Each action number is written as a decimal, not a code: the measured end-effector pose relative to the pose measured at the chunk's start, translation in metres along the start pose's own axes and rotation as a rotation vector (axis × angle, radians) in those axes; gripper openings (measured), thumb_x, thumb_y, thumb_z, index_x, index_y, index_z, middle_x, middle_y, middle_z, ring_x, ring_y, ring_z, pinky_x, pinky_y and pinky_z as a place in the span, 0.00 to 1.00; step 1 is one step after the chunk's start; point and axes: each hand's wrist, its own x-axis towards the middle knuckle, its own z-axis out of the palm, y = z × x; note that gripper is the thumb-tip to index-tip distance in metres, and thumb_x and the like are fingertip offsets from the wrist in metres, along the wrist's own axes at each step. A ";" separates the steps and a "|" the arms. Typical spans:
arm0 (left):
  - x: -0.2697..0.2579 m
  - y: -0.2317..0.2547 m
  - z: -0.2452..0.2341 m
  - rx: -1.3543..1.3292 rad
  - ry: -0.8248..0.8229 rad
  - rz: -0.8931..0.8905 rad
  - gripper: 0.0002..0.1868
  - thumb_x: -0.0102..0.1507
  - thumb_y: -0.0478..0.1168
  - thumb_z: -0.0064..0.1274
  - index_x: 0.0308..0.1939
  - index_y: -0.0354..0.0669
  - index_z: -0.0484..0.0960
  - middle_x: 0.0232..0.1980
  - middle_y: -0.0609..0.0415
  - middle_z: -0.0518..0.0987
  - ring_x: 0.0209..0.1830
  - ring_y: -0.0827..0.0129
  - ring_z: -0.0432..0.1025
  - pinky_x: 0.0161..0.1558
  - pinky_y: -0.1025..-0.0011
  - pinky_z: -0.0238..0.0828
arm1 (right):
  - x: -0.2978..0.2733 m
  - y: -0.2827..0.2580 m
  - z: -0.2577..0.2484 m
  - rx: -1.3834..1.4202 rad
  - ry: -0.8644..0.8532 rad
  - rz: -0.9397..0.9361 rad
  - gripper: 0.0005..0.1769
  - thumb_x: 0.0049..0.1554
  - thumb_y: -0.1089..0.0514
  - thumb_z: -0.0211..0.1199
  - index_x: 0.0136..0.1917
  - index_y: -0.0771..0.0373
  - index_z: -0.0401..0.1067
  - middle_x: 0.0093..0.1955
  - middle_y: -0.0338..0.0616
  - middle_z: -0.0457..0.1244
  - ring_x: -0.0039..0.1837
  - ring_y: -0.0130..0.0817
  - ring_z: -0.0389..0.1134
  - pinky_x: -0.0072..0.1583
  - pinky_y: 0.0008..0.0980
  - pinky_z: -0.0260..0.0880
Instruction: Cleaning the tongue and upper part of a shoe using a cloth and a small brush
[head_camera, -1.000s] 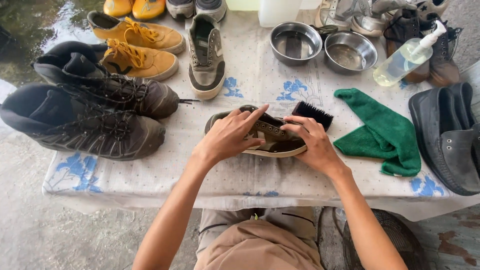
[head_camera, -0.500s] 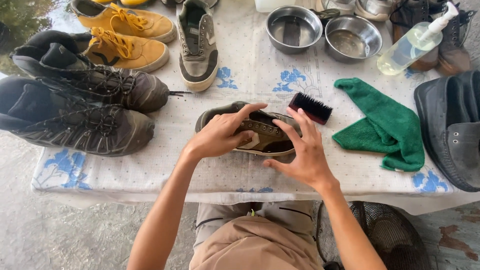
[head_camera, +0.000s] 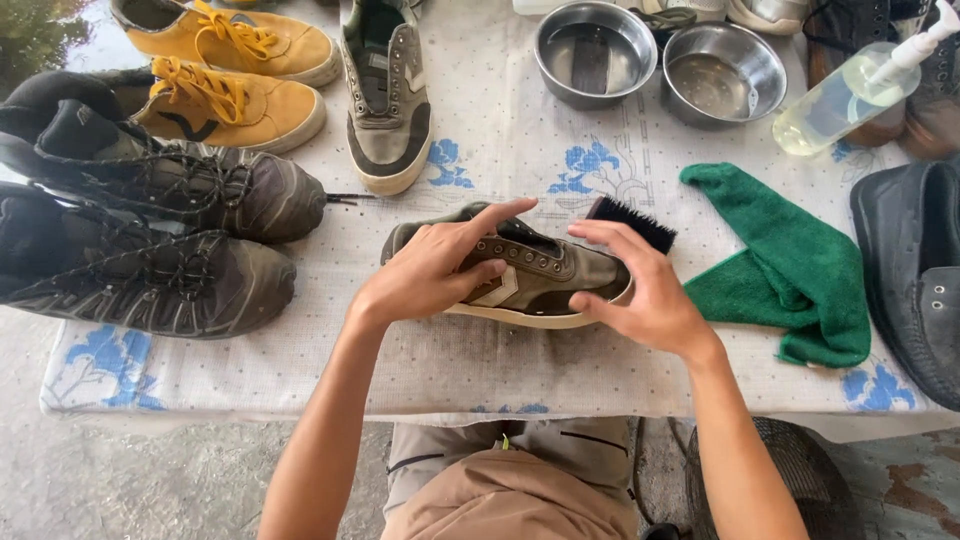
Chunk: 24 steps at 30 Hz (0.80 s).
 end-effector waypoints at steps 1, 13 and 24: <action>0.000 0.002 -0.002 0.001 0.002 -0.001 0.33 0.65 0.39 0.47 0.75 0.53 0.59 0.46 0.41 0.81 0.49 0.36 0.76 0.48 0.44 0.71 | 0.002 -0.001 -0.001 0.001 -0.001 -0.003 0.41 0.46 0.41 0.76 0.67 0.59 0.71 0.69 0.49 0.64 0.70 0.47 0.66 0.69 0.46 0.64; -0.013 0.009 0.034 0.411 0.258 0.099 0.45 0.53 0.51 0.72 0.71 0.59 0.65 0.71 0.45 0.59 0.67 0.51 0.62 0.50 0.53 0.77 | -0.014 -0.001 0.001 -0.069 -0.017 -0.099 0.41 0.49 0.43 0.71 0.71 0.61 0.66 0.73 0.52 0.62 0.76 0.47 0.63 0.76 0.45 0.63; -0.021 -0.013 0.070 0.436 0.571 0.377 0.08 0.63 0.45 0.66 0.45 0.58 0.85 0.41 0.67 0.78 0.42 0.67 0.69 0.69 0.39 0.50 | -0.014 0.005 0.002 -0.132 -0.006 -0.199 0.38 0.52 0.42 0.68 0.70 0.64 0.68 0.72 0.55 0.62 0.73 0.49 0.65 0.75 0.46 0.64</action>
